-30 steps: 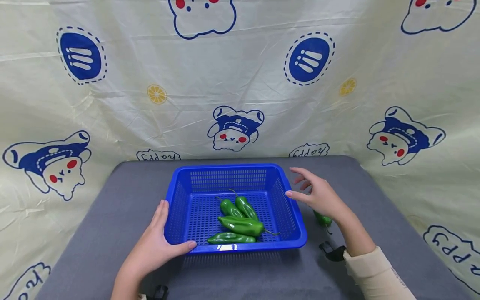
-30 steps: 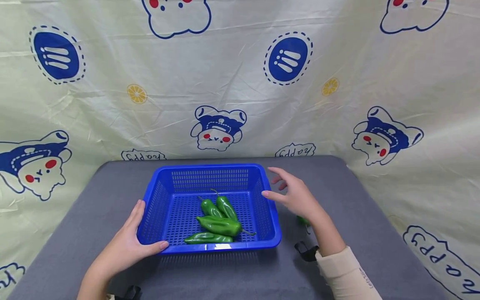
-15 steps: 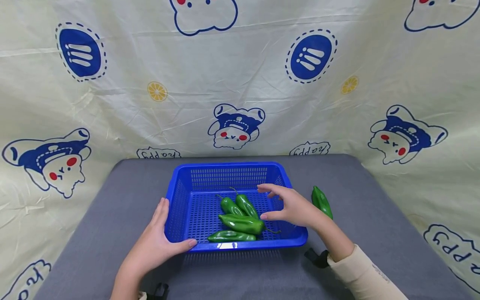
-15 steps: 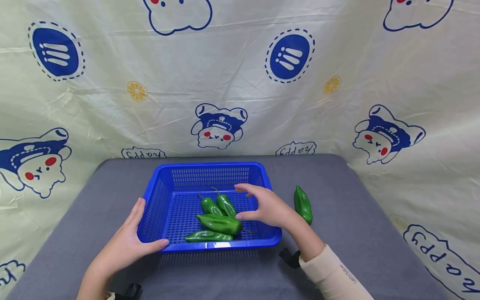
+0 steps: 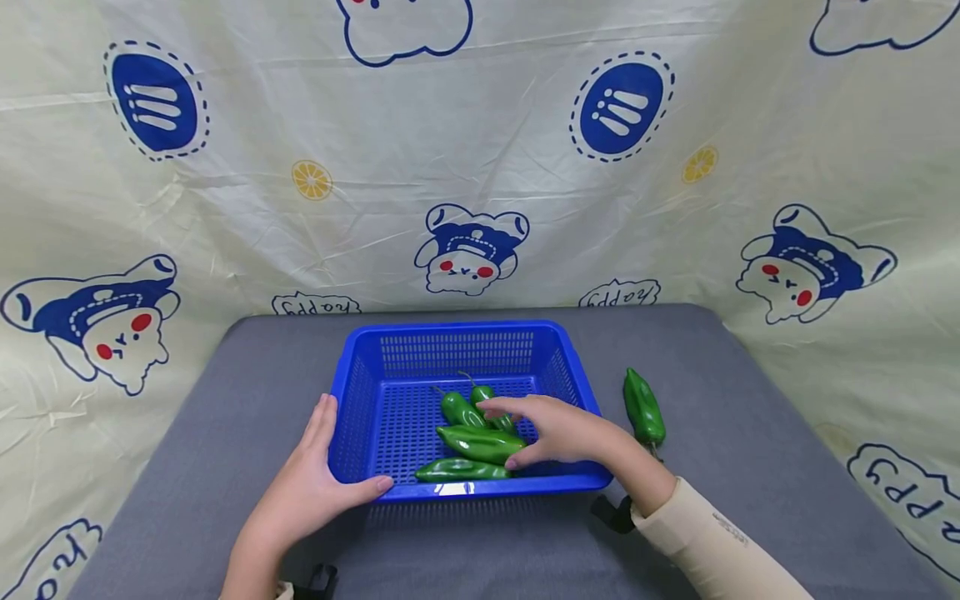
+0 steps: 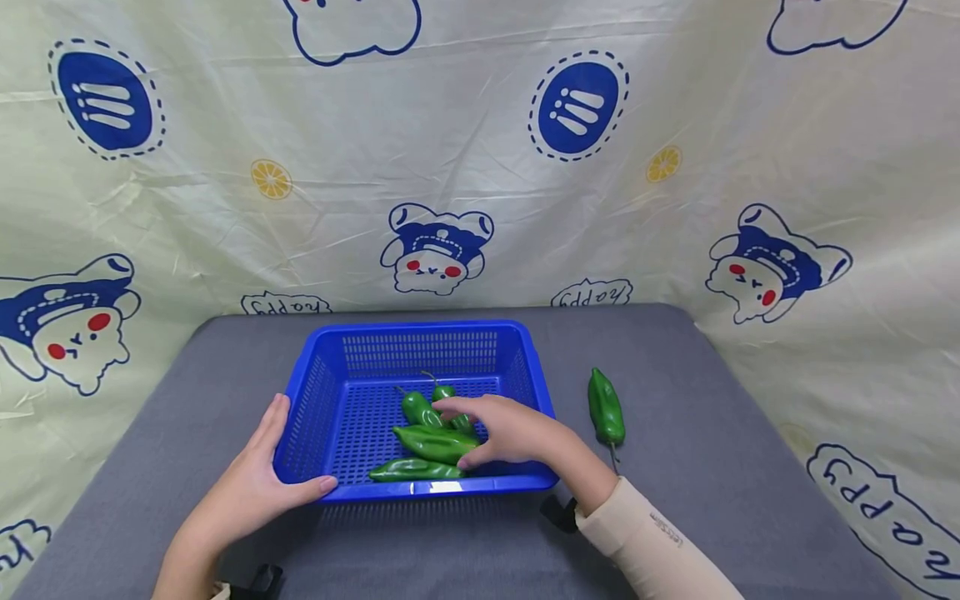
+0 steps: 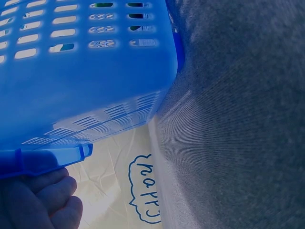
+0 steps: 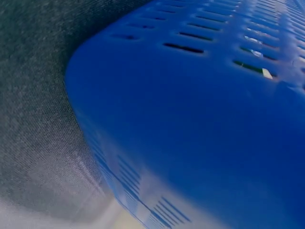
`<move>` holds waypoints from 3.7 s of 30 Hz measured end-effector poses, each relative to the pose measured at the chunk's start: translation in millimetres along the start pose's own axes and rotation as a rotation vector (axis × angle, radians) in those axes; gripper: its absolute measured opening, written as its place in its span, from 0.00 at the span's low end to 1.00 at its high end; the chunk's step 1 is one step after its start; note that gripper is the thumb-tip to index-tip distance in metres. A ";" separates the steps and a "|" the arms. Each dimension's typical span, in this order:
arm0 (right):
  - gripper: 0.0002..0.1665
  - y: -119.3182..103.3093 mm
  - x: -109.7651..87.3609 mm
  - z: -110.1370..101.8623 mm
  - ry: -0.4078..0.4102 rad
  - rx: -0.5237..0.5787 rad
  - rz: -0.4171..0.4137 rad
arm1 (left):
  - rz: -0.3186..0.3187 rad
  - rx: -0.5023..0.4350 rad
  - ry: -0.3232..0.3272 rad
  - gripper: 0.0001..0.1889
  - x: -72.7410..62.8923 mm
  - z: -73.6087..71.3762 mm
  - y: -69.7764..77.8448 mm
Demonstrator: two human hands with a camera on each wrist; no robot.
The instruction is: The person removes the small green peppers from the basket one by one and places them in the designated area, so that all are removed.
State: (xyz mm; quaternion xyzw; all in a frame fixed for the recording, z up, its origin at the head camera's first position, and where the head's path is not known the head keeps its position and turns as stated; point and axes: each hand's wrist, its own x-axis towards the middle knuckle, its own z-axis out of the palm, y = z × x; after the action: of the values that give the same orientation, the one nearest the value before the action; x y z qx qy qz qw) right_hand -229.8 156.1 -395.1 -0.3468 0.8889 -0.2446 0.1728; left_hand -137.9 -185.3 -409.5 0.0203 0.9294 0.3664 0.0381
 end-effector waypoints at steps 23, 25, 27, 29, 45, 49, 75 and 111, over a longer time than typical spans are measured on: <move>0.38 -0.2 12.2 1.4 -0.169 -0.018 0.051 | -0.040 0.008 -0.027 0.71 0.6 0.5 0.3; 0.39 0.8 12.9 1.8 -0.181 -0.003 0.055 | -0.039 0.008 -0.025 0.71 0.5 0.6 0.3; 0.40 1.9 13.8 1.9 -0.195 0.015 0.059 | -0.037 0.008 -0.022 0.71 0.5 0.7 0.1; 0.41 3.0 14.6 1.6 -0.212 0.033 0.068 | -0.037 0.010 -0.020 0.71 0.8 0.7 0.0; 0.49 4.1 13.4 -1.5 -0.215 0.098 0.050 | -0.037 0.003 -0.016 0.71 1.1 0.2 0.0; 0.50 5.9 12.4 -3.9 -0.128 0.146 -0.003 | -0.036 -0.003 -0.018 0.71 1.2 0.3 -0.1; 0.52 17.3 -40.2 -43.8 0.338 0.281 0.099 | -0.022 0.001 0.001 0.70 -0.6 0.5 1.1; 0.54 102.1 -76.7 -12.7 0.470 -0.296 0.502 | -0.011 -0.001 0.007 0.71 0.3 1.8 -0.5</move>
State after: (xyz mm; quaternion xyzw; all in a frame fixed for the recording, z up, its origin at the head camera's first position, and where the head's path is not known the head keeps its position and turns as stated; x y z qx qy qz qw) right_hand -236.5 279.2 -430.8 -0.0736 0.9874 -0.1362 -0.0335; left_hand -138.1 -184.5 -411.1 0.0136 0.9295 0.3667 0.0367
